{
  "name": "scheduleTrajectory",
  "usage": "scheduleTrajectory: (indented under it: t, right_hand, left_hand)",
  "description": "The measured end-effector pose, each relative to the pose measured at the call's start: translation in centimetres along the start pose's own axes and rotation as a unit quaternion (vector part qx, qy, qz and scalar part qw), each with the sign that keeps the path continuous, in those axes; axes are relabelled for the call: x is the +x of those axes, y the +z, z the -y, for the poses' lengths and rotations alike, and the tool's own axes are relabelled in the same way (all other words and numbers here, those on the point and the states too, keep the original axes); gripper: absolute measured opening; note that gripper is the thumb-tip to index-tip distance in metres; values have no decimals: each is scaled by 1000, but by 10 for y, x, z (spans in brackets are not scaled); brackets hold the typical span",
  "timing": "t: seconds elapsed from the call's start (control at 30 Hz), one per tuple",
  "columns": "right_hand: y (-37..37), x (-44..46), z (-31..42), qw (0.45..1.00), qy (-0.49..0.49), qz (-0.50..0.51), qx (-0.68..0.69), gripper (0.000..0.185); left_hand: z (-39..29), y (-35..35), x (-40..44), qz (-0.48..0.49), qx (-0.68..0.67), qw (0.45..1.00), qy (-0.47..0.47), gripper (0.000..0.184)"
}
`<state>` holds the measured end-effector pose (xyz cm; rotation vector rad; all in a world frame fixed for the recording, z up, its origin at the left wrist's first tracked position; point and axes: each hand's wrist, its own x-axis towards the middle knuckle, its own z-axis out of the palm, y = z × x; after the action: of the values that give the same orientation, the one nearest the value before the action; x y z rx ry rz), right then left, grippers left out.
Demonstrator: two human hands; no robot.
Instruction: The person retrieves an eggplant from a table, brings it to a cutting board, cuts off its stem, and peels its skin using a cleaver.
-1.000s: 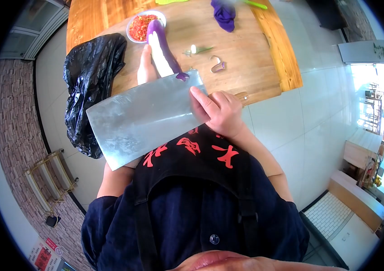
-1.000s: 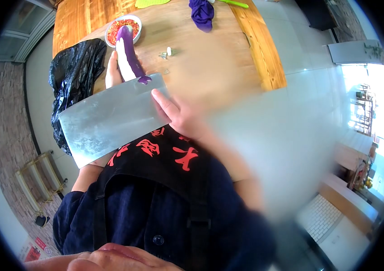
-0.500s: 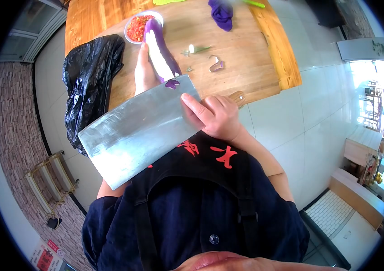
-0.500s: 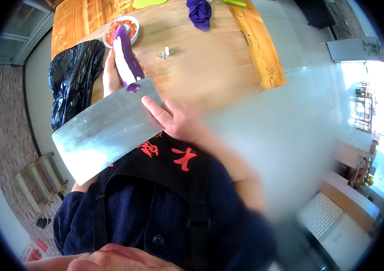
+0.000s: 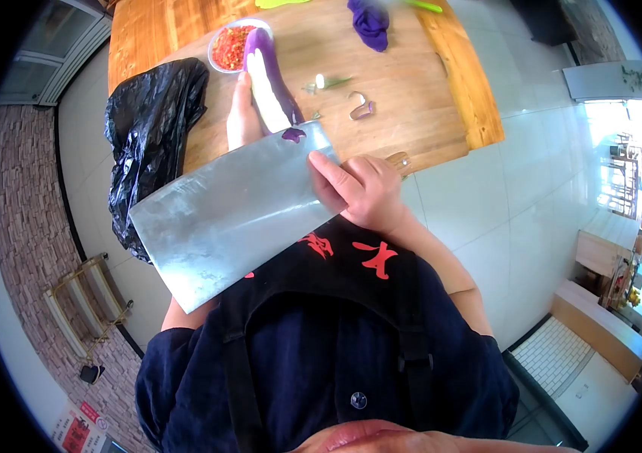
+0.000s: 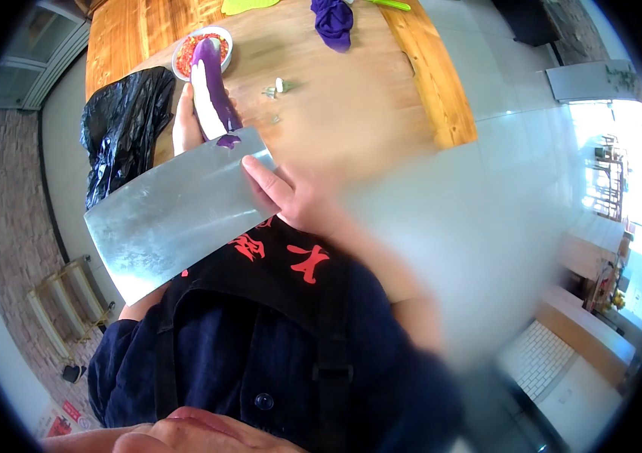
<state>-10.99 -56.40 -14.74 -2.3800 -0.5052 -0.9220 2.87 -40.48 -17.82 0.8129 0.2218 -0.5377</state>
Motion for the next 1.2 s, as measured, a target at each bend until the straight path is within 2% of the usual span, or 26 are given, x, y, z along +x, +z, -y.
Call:
scheduleTrajectory:
  t: [0.1,0.2,0.33,0.5,0.7,0.9,1.0,1.1,1.2]
  right_hand:
    - [-7,2,-2,999,-41,27,-20,42]
    - [-6,1,3,999,-23,33,-21,43]
    - [2,-1,-5,1000,-16,-4,-11,43]
    - [-3,3,-3,999,-27,23,-28,41]
    - [2,8,-7,1000,11,-16,4,41]
    - [1,6,-6,998,-40,24,-29,41]
    - [4,13,-6,1000,-13,-26,3,43]
    - [2,12,-7,1000,7,-2,1,42]
    - [1,13,-7,1000,-25,-12,-11,42]
  left_hand:
    - [0,4,-2,1,-16,1000,4,55]
    - [-2,23,-10,-47,-17,998,32,49]
    - [-1,5,-3,-26,3,1000,11,53]
    - [4,0,-1,-19,-16,1000,5,52]
    - [6,5,-7,-50,-38,998,1,50]
    - [10,10,-6,-37,-44,998,12,48]
    - [10,23,-10,-97,-73,992,22,34]
    - [13,15,-7,-87,-74,993,10,33]
    - [14,11,-11,-39,-23,999,20,47]
